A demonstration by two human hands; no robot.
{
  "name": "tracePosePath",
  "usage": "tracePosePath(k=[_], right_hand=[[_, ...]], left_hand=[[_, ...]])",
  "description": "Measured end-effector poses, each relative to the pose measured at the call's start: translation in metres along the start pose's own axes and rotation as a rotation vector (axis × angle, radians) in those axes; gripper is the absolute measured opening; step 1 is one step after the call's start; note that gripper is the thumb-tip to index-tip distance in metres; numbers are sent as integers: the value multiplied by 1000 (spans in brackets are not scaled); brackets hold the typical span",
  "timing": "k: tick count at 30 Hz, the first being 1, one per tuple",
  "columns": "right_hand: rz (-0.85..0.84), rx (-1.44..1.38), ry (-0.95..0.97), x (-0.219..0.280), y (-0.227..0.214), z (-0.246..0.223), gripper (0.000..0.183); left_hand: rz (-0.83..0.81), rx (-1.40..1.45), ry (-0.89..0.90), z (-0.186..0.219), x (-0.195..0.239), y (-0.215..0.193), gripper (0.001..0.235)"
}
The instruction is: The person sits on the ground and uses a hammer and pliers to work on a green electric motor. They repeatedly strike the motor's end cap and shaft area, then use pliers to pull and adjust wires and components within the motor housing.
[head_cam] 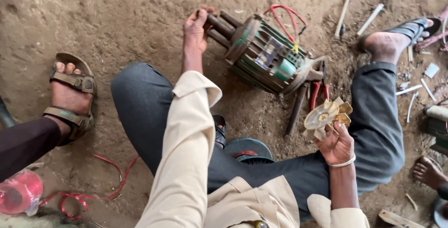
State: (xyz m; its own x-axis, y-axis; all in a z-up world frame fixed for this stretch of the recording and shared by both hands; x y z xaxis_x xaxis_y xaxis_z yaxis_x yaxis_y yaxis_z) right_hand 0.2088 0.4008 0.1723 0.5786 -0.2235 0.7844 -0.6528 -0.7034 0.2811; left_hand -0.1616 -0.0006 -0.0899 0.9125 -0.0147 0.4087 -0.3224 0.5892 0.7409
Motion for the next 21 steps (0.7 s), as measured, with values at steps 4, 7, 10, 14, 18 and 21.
tracePosePath(k=[4, 7, 10, 14, 18, 21], right_hand=[[-19, 34, 25, -11, 12, 5, 51], [-17, 74, 31, -10, 15, 6, 45], [-25, 133, 38, -16, 29, 10, 45], [191, 599, 93, -25, 33, 24, 52], [236, 1482, 98, -53, 66, 50, 65], [189, 1758, 112, -69, 84, 74, 66]], left_hand=[[150, -64, 10, 6, 9, 8, 35], [372, -297, 16, 6, 17, 8, 47], [560, -522, 49, 27, 19, 11, 61], [518, -445, -83, 23, 30, 13, 60], [32, 40, -6, 22, 25, 35, 48], [93, -30, 75, 17, 25, 27, 35]])
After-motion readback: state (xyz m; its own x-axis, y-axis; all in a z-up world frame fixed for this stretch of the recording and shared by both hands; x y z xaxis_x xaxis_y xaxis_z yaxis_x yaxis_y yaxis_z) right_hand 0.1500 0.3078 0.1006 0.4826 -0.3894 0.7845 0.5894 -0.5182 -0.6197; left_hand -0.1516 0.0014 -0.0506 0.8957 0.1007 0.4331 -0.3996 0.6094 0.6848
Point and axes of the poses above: each hand's wrist, its own x-axis away from the middle knuckle, its own y-axis out of the palm, z = x × y, the point moved 7 cm from there along -x, towards the middle knuckle, and after that the axes turned 3 degrees about y, right-handed, at the moved point
